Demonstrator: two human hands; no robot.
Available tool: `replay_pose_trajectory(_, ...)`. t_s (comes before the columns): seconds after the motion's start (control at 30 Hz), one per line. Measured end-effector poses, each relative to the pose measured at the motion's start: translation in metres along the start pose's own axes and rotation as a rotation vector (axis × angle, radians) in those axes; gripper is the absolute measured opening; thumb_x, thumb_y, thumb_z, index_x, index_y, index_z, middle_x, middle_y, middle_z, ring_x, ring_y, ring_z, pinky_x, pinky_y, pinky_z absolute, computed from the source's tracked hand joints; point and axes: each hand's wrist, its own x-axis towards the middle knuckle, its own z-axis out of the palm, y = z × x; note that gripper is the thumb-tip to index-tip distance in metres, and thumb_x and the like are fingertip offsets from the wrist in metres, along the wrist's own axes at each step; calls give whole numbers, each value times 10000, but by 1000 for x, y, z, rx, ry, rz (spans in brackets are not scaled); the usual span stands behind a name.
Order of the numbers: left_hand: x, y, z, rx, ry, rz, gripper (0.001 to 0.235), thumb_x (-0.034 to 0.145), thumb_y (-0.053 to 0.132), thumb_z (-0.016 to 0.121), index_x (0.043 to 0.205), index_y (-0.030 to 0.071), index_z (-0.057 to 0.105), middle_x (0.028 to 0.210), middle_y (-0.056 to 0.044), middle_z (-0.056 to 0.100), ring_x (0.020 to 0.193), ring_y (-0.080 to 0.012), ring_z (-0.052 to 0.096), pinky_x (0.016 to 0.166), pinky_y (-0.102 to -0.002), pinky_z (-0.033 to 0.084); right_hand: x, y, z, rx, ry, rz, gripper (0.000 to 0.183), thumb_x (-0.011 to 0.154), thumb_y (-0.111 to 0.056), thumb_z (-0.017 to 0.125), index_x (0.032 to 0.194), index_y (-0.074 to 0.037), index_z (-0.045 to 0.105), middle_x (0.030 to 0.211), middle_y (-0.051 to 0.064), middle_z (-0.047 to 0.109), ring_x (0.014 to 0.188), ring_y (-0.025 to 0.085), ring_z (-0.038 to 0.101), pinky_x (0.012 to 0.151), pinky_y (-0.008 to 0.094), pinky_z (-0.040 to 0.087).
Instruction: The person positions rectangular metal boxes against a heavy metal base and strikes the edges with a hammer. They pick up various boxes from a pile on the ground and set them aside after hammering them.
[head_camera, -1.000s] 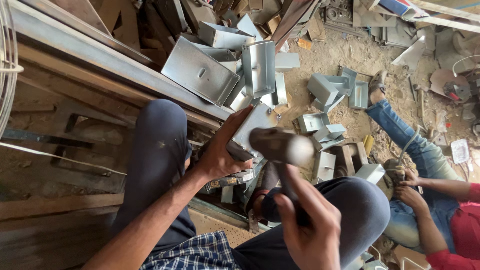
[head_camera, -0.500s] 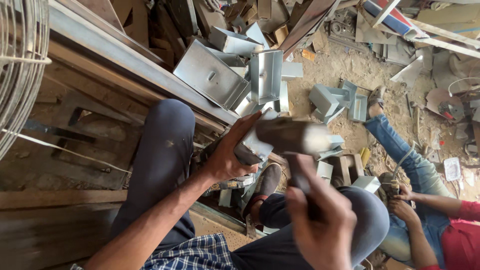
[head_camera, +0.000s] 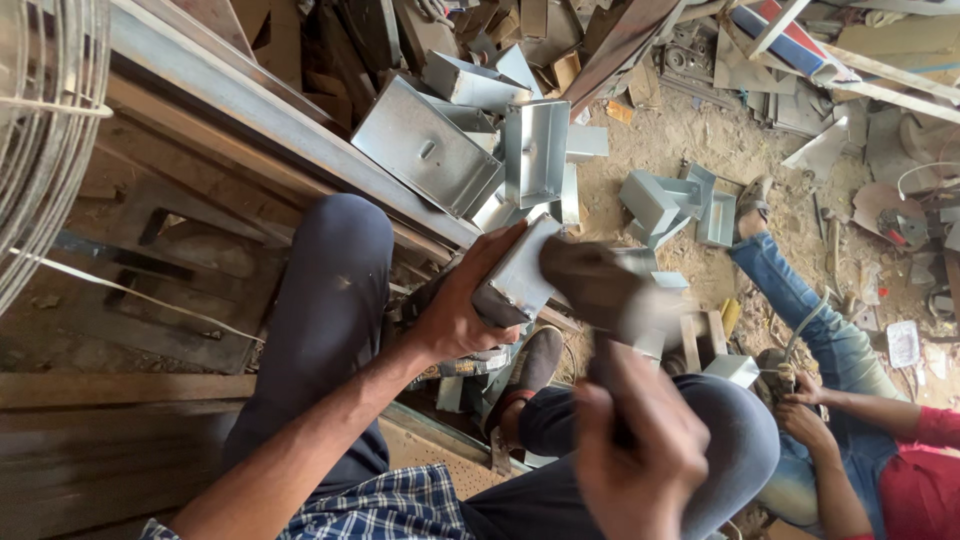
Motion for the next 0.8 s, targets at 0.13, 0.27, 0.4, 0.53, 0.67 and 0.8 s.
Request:
replay_pose_trajectory(0.13, 0, 5, 4, -326, 54, -85, 1111, 794, 504, 855, 1614, 109, 217, 1558, -188, 421, 1438, -340, 489, 1249, -537, 437, -8, -1, 11, 124, -298, 302, 506, 899, -42, 678, 1403, -42, 642, 1030, 153, 785, 830, 241, 755, 715, 347, 598)
replay_pose_trajectory(0.27, 2, 3, -1, 345, 91, 74, 946, 713, 375, 778, 1555, 97, 449, 1408, -177, 516, 1338, -283, 534, 1144, -517, 477, -15, 0, -2, 67, -111, 222, 497, 969, -43, 671, 1452, 4, 565, 1015, 221, 686, 887, 252, 657, 738, 343, 508)
replay_pose_trajectory(0.4, 6, -6, -20, 230, 122, -27, 544, 898, 265, 642, 1387, 42, 555, 1143, -189, 651, 1044, -252, 687, 871, -402, 642, -22, 3, -19, 192, 42, 476, 549, 1012, -89, 637, 1535, 7, 499, 854, 101, 634, 656, 86, 567, 543, 249, 422)
replay_pose_trajectory(0.53, 2, -8, -20, 253, 218, -12, 321, 994, 164, 493, 1265, 0, 545, 908, -148, 646, 780, -249, 664, 722, -387, 623, -14, -1, -32, 313, 149, 564, 606, 1000, -118, 605, 1574, -8, 445, 758, 61, 671, 534, 37, 554, 431, 208, 410)
replay_pose_trajectory(0.67, 4, -4, 1, 373, 294, 104, 289, 1047, 94, 472, 1300, -41, 511, 1001, -184, 661, 874, -293, 706, 761, -441, 601, 2, -14, -39, 334, 260, 565, 622, 1020, -137, 589, 1599, -14, 399, 826, 65, 675, 540, 32, 550, 436, 202, 424)
replay_pose_trajectory(0.8, 3, -2, 1, 542, 351, 121, 316, 990, 27, 483, 1288, -77, 491, 1025, -261, 604, 921, -420, 626, 783, -523, 512, 25, -19, -53, 189, 316, 402, 596, 1050, -166, 582, 1584, -3, 374, 847, 67, 675, 542, 33, 573, 443, 202, 441)
